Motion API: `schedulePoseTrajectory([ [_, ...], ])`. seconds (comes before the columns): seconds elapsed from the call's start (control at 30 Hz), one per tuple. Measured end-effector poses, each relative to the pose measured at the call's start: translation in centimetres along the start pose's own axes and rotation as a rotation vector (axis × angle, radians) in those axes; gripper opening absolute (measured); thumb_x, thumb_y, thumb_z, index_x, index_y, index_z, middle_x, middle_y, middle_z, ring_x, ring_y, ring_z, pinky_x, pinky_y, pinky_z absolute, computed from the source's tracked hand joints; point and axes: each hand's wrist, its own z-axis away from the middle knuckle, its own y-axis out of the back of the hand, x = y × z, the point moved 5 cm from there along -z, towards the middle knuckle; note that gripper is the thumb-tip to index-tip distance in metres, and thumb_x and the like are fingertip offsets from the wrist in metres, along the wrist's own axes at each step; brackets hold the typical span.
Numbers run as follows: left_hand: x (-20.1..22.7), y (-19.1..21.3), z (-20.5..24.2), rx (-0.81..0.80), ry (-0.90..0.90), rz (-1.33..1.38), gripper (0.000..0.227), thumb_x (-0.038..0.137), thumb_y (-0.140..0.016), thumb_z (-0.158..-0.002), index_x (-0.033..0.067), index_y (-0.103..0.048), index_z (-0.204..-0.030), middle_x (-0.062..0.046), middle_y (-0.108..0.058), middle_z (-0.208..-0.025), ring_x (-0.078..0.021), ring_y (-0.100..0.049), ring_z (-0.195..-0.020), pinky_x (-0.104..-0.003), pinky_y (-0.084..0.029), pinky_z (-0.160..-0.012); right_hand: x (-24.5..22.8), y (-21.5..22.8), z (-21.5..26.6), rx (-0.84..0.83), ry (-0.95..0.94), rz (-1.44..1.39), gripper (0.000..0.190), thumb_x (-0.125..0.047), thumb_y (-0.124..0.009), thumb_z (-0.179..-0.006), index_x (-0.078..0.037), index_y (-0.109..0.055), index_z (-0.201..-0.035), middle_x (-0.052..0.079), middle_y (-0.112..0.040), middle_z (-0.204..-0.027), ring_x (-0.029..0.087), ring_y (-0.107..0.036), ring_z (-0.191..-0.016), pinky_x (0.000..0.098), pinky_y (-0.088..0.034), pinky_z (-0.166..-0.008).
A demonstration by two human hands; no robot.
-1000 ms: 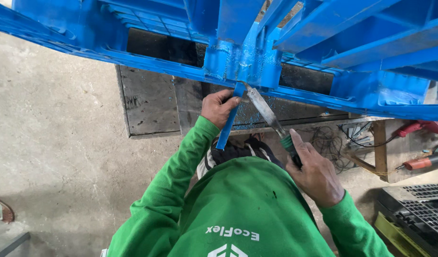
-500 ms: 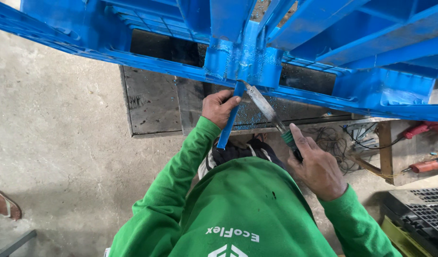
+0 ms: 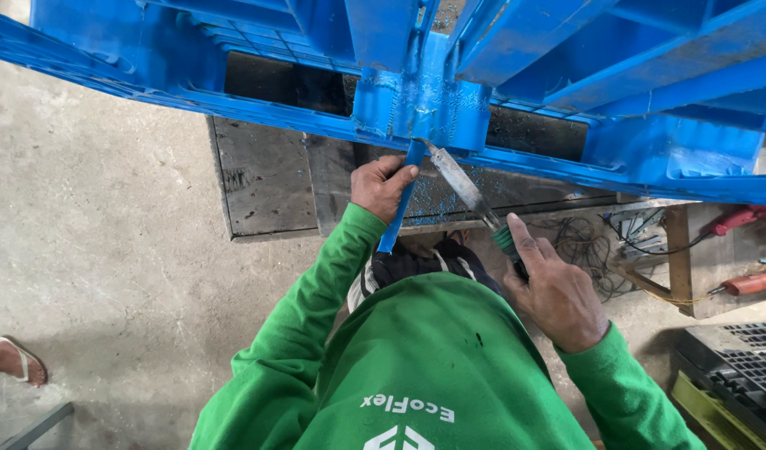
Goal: The person uses a chisel to scrape and remove excess plastic from a joint on a blue plastic pallet. They then use a red heat gun to apply heat to the same area, likely to smooth or fuse the plastic.
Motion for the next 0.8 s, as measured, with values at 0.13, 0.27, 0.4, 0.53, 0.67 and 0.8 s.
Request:
schedulePoseTrajectory([
  [0.13,0.2,-0.2,0.1,0.011,-0.015,0.082,0.020,0.013,-0.077,-0.090,-0.0010,-0.078,-0.104,-0.002,-0.067,-0.080,-0.0075,-0.059,-0.071,-0.027,-0.050,-0.062,0.0,-0.2,0.0,0.006,-0.004,0.021,0.083,-0.020,-0.069,-0.086,-0.015,-0.029,-0.159,0.017,-0.065,-0.103,0.038,-0.068,-0.069,0.0498,-0.056,-0.062],
  [0.27,0.9,-0.2,0.4,0.036,-0.062,0.018,0.020,0.011,-0.076,-0.090,-0.0002,-0.078,-0.106,-0.003,-0.067,-0.078,-0.0085,-0.059,-0.070,-0.028,-0.050,-0.062,0.1,-0.4,0.1,0.019,0.032,0.058,0.085,-0.021,-0.071,-0.086,-0.013,-0.030,-0.160,0.018,-0.064,-0.100,0.038,-0.067,-0.067,0.0496,-0.055,-0.061],
  [0.4,1.9,0.1,0.6,0.093,-0.111,-0.101,0.014,0.010,-0.078,-0.091,-0.0014,-0.079,-0.099,-0.006,-0.063,-0.073,-0.0128,-0.056,-0.067,-0.031,-0.046,-0.060,1.4,-0.1,0.1,0.003,-0.004,0.062,0.086,-0.021,-0.072,-0.084,-0.015,-0.030,-0.159,0.015,-0.067,-0.099,0.032,-0.067,-0.060,0.0455,-0.057,-0.058],
  [0.53,2.6,0.2,0.8,0.083,-0.159,-0.113,0.018,0.013,-0.077,-0.091,0.0027,-0.078,-0.106,-0.005,-0.065,-0.075,-0.0112,-0.059,-0.067,-0.030,-0.048,-0.060,2.2,0.5,0.5,0.064,0.015,0.005,0.081,-0.018,-0.071,-0.086,-0.012,-0.036,-0.158,0.014,-0.067,-0.095,0.029,-0.068,-0.062,0.0435,-0.057,-0.059],
  [0.67,2.7,0.2,0.6,0.086,-0.123,-0.122,0.019,0.015,-0.076,-0.091,0.0040,-0.078,-0.107,-0.005,-0.066,-0.076,-0.0108,-0.059,-0.066,-0.030,-0.047,-0.058,1.9,0.8,1.3,0.163,0.055,-0.076,0.076,-0.014,-0.068,-0.086,-0.007,-0.040,-0.156,0.015,-0.066,-0.095,0.028,-0.068,-0.067,0.0422,-0.057,-0.062],
  [0.8,3.3,0.2,1.1,0.099,-0.179,-0.245,0.018,0.015,-0.076,-0.091,0.0048,-0.078,-0.105,-0.006,-0.065,-0.075,-0.0141,-0.059,-0.065,-0.032,-0.048,-0.058,1.6,0.1,1.4,0.135,0.018,-0.101,0.075,-0.016,-0.069,-0.085,-0.008,-0.042,-0.155,0.014,-0.066,-0.093,0.029,-0.068,-0.068,0.0437,-0.056,-0.064],
])
